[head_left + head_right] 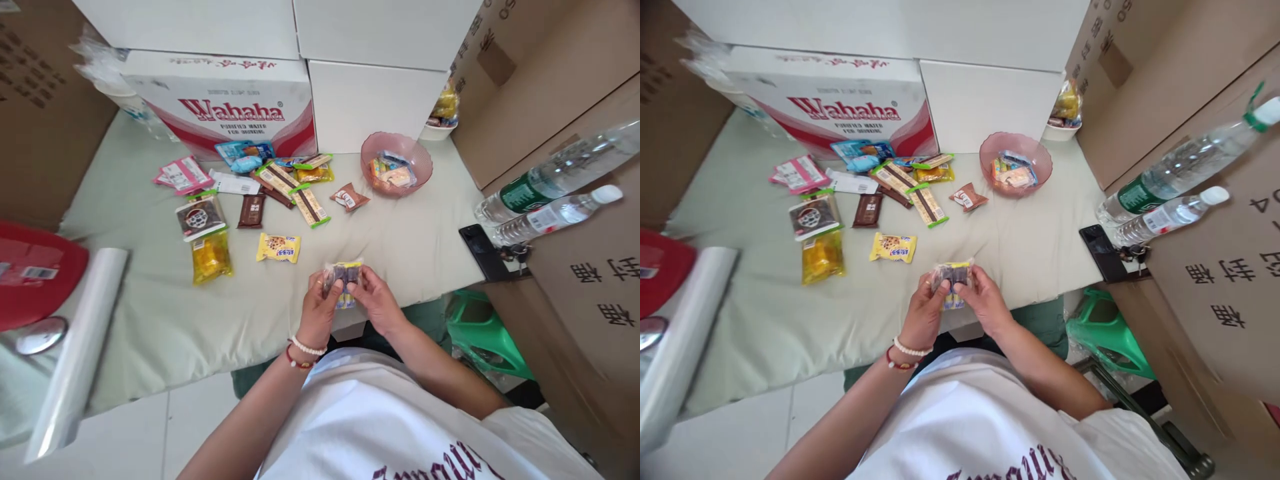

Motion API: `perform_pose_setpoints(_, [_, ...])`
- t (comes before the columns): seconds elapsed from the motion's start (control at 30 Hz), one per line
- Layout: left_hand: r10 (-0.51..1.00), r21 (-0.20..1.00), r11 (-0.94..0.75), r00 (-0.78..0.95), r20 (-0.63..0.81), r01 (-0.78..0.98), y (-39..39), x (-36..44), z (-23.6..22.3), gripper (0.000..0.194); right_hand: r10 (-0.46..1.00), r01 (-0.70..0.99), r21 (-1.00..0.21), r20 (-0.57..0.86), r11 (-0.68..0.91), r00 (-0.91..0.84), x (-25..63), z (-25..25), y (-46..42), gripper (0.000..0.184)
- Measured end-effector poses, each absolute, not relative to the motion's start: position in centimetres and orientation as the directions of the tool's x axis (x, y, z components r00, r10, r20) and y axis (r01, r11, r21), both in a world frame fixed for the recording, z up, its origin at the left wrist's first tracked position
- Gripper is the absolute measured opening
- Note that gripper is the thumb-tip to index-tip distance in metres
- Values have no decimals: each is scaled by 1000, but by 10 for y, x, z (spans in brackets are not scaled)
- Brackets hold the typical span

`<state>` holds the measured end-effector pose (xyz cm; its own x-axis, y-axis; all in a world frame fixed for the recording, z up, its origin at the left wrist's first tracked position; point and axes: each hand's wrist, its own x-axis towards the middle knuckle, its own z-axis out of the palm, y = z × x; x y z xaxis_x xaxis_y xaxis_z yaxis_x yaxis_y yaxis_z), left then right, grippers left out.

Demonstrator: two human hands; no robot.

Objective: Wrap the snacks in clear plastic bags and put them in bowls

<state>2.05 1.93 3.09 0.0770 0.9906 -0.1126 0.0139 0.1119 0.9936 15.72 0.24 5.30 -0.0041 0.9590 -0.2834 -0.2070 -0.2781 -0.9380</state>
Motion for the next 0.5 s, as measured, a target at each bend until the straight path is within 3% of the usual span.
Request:
perform_pose_setpoints(0.13, [998, 960, 27, 54, -43, 277, 16, 0, 24, 45, 958, -145, -956, -270, -255, 92, 167, 52, 7, 62])
perform_pose_setpoints(0.27, [993, 864, -109, 18, 115, 491, 11, -50, 31, 37, 958, 158, -982, -59, -107, 280, 238, 77, 60, 56])
perform_pose_setpoints(0.4, [933, 654, -178, -85, 350, 735, 1, -109, 33, 30, 893, 487, -873, 195, -30, 405, 319, 113, 172, 63])
perform_pose_setpoints(0.5, [920, 585, -125, -127, 370, 801, -8, -138, 23, 27, 853, 609, -783, 227, -128, 470, 340, 124, 258, 65])
